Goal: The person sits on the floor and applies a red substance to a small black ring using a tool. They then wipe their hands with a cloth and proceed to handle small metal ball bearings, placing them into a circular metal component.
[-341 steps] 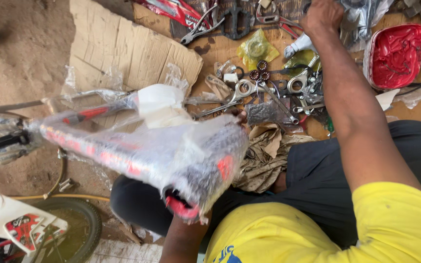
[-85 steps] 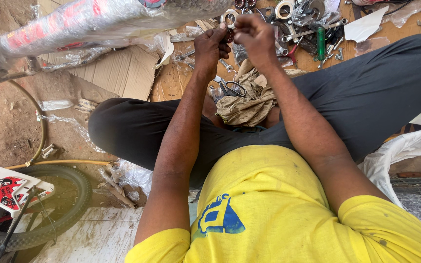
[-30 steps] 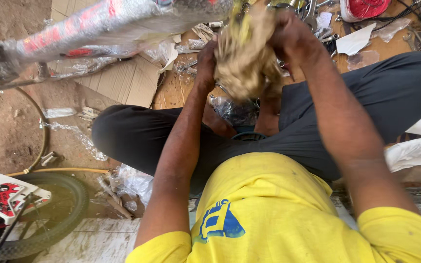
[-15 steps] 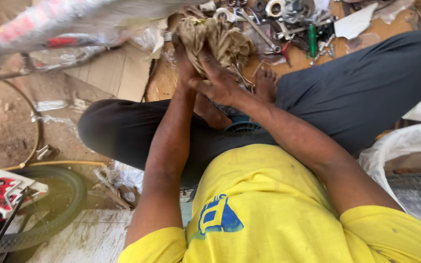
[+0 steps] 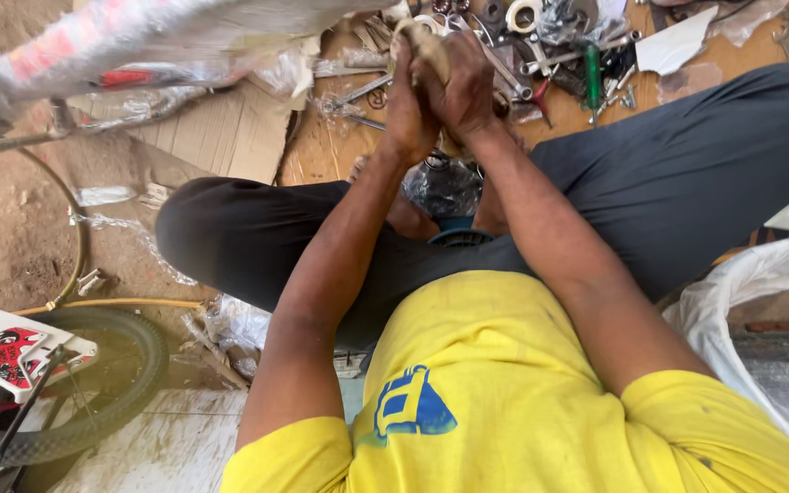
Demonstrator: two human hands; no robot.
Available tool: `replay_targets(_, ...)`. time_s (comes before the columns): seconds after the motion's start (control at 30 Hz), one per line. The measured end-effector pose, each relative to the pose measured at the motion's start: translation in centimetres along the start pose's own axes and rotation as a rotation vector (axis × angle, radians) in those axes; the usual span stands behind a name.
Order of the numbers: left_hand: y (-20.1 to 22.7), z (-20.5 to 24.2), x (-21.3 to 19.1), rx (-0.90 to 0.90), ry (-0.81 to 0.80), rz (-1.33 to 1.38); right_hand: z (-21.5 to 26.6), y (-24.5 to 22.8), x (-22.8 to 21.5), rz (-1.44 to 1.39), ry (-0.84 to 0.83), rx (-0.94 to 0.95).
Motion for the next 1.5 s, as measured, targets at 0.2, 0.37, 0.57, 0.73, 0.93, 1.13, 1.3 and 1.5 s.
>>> replay_targets(0.2,1.5,1.1,0.0,0.075,-0.170,-0.034,-4.4,7.3,0.7,-0.774,0.006,0.507)
replay_targets(0.37,0.3,-0.5,-1.1,-0.048,0.051,-0.413,-4.7,5.4,0.4,-0.971,-0.235,0.604)
replay_targets(0.57,2.5,-1.0,-5.8,0.514,0.093,-0.525,0.3,-1.7,6.1,-0.574,-0.563,0.437)
replay_targets(0.73,3.5,-1.5,-10.3,0.407,0.429,-0.710,5.2,-4.5,6.2,-0.094,-0.674,0.052)
replay_targets(0.93,3.6,-3.5,-10.1,0.038,0.193,-0.408,1.9,-4.6,-0.8,-0.715,-0.664,0.577)
replay_targets(1.13,0.4,-4.7,-9.5,0.382,-0.293,-1.022,-3.5,-11.2,-5.3,-1.696,-0.608,0.610)
replay_targets(1.3,0.6,-4.1,-9.5,0.420,-0.120,-0.722,-0.5,-10.0,-1.8,-0.925,-0.672,0.603)
replay_targets(1.5,3.0,-1.9,-10.9,0.441,0.152,-0.450,5.4,-3.2,3.7,0.049,-0.662,0.146)
Point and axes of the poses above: each hand's wrist, its own z-axis away from the middle knuckle, its own x-axis out of the palm, y = z × x, the point moved 5 cm from there along -z, towards the middle knuckle, and after that the axes turned 8 degrees about x, right-handed, at the moved point
